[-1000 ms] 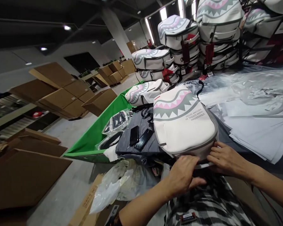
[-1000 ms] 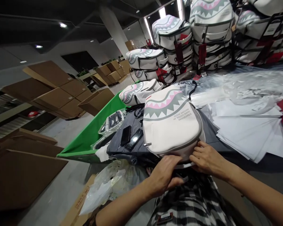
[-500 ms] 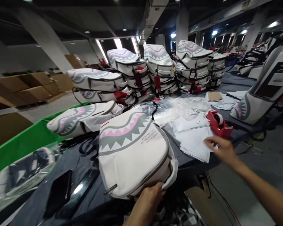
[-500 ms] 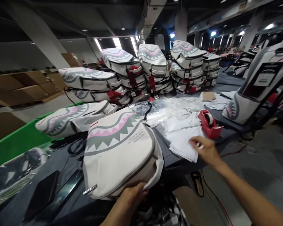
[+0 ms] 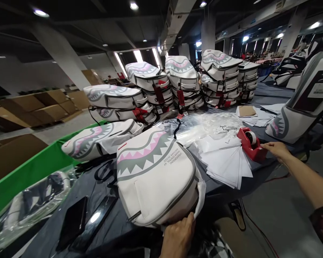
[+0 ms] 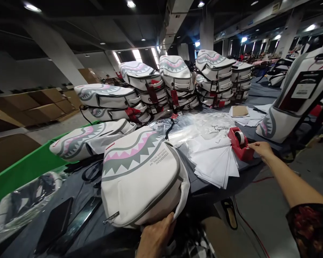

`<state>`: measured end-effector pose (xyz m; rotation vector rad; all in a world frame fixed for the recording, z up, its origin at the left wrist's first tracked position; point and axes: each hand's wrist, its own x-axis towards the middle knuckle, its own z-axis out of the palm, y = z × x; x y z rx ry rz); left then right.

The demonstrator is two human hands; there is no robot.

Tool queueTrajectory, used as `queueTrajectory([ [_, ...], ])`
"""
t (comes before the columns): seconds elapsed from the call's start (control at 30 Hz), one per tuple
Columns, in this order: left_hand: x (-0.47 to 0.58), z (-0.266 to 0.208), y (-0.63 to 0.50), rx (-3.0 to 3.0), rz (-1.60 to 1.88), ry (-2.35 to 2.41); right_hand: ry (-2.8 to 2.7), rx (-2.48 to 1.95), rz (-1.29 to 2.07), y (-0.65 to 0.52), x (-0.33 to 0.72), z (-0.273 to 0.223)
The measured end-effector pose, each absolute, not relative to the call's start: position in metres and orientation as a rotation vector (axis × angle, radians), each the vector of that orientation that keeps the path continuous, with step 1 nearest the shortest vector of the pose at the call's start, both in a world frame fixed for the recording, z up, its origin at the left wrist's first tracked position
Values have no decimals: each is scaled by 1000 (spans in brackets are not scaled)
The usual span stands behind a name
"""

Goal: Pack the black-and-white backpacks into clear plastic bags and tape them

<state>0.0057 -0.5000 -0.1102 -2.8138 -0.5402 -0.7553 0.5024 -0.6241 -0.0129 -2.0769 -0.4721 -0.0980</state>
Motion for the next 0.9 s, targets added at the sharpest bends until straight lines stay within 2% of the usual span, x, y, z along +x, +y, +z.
queueTrajectory([
  [0.17, 2, -110, -498, -2965, -652, -556, -331, -2064, 38, -641, 487, -3],
  [0.33, 4, -104, -497, -3063, -536, -712, -158, -1851, 185, -645, 443, -17],
  [0.6, 11, -49, -503, -3223, -126, -916, -430, -1270, 775, -615, 253, -54],
  [0.73, 11, -34, -505, -3510, -166, -1058, -656, -1194, 937, -627, 166, -82],
  [0.9, 11, -28, -509, -3573, -265, -1152, -750, -1353, 849, -615, 139, -93],
])
